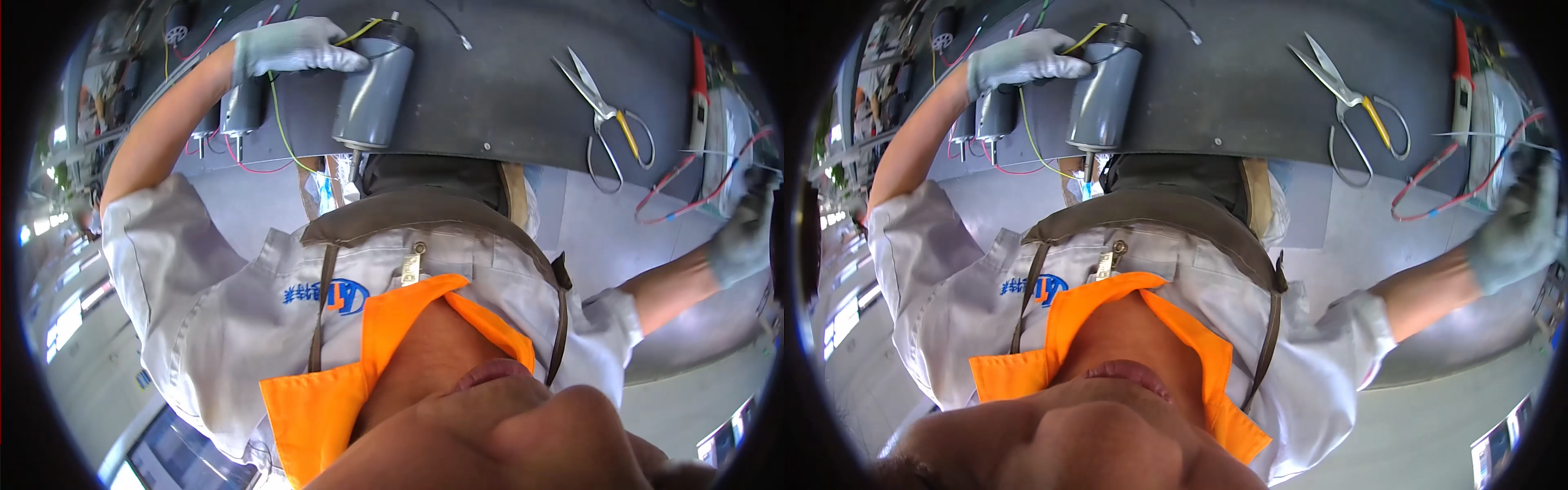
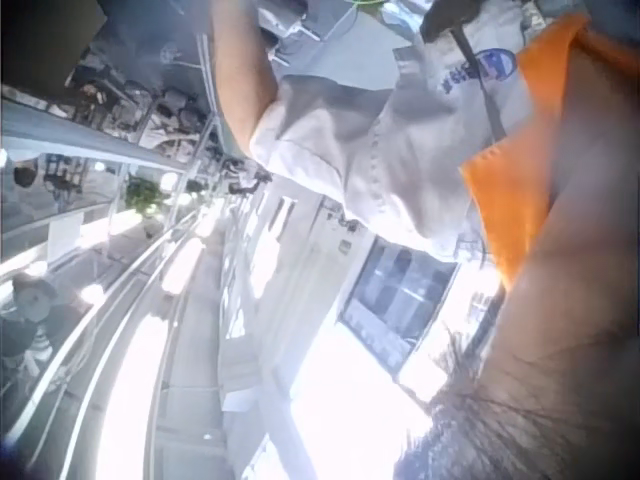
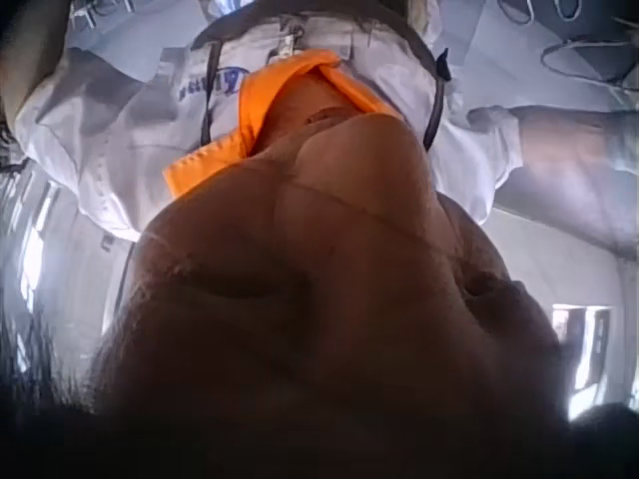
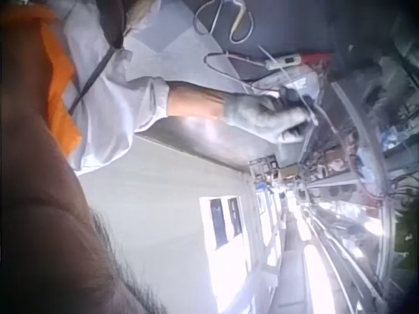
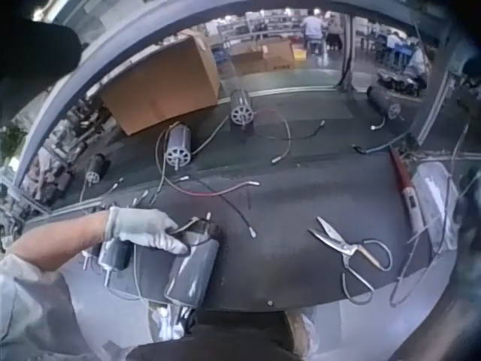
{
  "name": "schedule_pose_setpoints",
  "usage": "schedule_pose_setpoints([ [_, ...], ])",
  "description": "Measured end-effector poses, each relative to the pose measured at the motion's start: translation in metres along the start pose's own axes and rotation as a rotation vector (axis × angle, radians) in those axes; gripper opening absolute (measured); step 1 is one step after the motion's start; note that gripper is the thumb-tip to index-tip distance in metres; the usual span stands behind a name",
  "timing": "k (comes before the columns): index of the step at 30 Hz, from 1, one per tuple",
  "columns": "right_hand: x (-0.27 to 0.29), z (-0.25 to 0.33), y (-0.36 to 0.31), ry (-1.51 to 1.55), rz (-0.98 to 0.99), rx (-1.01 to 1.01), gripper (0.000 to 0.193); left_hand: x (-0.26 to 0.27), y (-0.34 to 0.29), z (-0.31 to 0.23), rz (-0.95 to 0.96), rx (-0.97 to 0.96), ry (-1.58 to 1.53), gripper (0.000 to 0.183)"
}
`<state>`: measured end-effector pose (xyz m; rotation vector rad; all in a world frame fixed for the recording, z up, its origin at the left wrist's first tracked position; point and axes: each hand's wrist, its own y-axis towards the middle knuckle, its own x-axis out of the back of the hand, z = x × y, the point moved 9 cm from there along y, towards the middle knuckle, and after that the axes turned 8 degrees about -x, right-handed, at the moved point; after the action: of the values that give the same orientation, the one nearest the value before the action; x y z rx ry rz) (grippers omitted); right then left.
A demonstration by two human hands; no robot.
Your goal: Manually assemble components of small electric motors, including wiring and securing parts.
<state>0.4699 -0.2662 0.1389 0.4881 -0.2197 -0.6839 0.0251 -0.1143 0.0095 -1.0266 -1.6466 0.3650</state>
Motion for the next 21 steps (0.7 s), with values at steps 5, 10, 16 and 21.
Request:
schedule_pose_setpoints([
  [5,-0.127,-0.071,-0.086,0.165,0.527,-0.662,0.024,0.004,0.000,-0.009,0.141,0.092,-0.228,0.048],
  [10,-0.185,-0.061,-0.074,-0.149,0.633,-0.352,0.018,0.003,0.002,-0.003,0.077,0.001,-0.437,0.034],
  [16,-0.195,-0.024,-0.079,0.536,0.721,-0.813,0.027,0.001,-0.002,0.016,0.150,-0.021,-0.544,0.037],
  [21,-0.260,-0.047,-0.169,0.766,0.826,-1.165,0.025,0.015,-0.015,-0.002,0.162,0.002,-0.606,0.042],
])
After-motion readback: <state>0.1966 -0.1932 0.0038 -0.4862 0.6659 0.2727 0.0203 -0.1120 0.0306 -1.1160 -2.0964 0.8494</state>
